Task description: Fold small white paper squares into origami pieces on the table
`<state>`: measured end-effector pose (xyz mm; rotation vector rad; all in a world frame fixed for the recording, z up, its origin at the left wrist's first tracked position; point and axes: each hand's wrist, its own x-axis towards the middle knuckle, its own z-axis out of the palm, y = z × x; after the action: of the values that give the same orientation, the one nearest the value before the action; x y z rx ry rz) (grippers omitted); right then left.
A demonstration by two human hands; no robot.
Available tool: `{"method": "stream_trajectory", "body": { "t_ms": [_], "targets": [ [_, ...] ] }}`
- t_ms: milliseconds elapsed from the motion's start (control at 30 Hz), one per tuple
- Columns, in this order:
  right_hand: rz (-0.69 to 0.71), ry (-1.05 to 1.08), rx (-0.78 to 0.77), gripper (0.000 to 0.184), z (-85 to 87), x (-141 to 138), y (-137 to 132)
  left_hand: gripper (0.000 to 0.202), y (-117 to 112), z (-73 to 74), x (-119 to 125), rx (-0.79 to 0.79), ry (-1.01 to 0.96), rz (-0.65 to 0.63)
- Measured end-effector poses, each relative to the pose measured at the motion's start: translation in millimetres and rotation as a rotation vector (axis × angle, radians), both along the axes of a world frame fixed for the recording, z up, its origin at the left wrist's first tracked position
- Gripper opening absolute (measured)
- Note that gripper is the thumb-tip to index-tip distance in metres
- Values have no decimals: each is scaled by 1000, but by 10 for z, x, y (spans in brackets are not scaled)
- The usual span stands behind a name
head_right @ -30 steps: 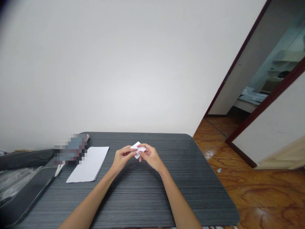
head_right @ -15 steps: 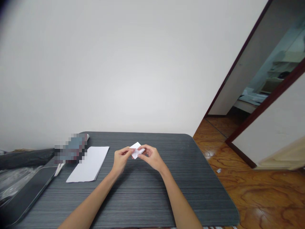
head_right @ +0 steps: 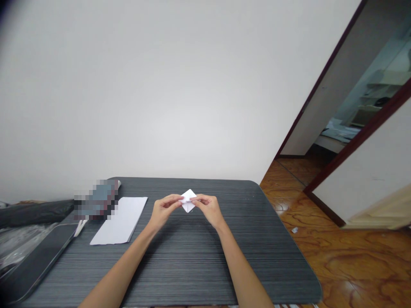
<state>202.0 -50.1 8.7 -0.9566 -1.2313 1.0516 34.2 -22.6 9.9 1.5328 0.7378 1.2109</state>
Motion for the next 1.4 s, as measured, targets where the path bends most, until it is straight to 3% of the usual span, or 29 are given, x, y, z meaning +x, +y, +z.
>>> {"method": "stream_trajectory", "body": {
  "t_ms": [100, 233, 400, 667, 833, 1000, 1233, 1400],
  "targets": [
    [8, 12, 19, 7, 5, -7, -5, 14, -13, 18, -26, 105, 70, 49],
    [-87, 0, -16, 12, -2, -49, -14, 14, -63, 13, -25, 246, 155, 150],
    [-98, 3, -42, 16, -3, -73, -17, 15, -82, -25, -5, 262, 180, 220],
    [-118, 44, -39, 13, -17, -39, -5, 13, -71, -29, -8, 295, 177, 149],
    [-19, 18, -40, 16, -23, -29, 7, 13, -74, 27, -23, 381, 204, 133],
    [28, -7, -6, 7, 4, -17, -10, 16, -71, 27, -18, 276, 195, 115],
    [-43, 13, -62, 17, -19, -43, -13, 24, -43, -28, 15, -24, 65, 100],
    [-56, 133, -70, 17, -59, -53, 19, 36, -23, -54, 22, -83, 58, 145]
  ]
}}
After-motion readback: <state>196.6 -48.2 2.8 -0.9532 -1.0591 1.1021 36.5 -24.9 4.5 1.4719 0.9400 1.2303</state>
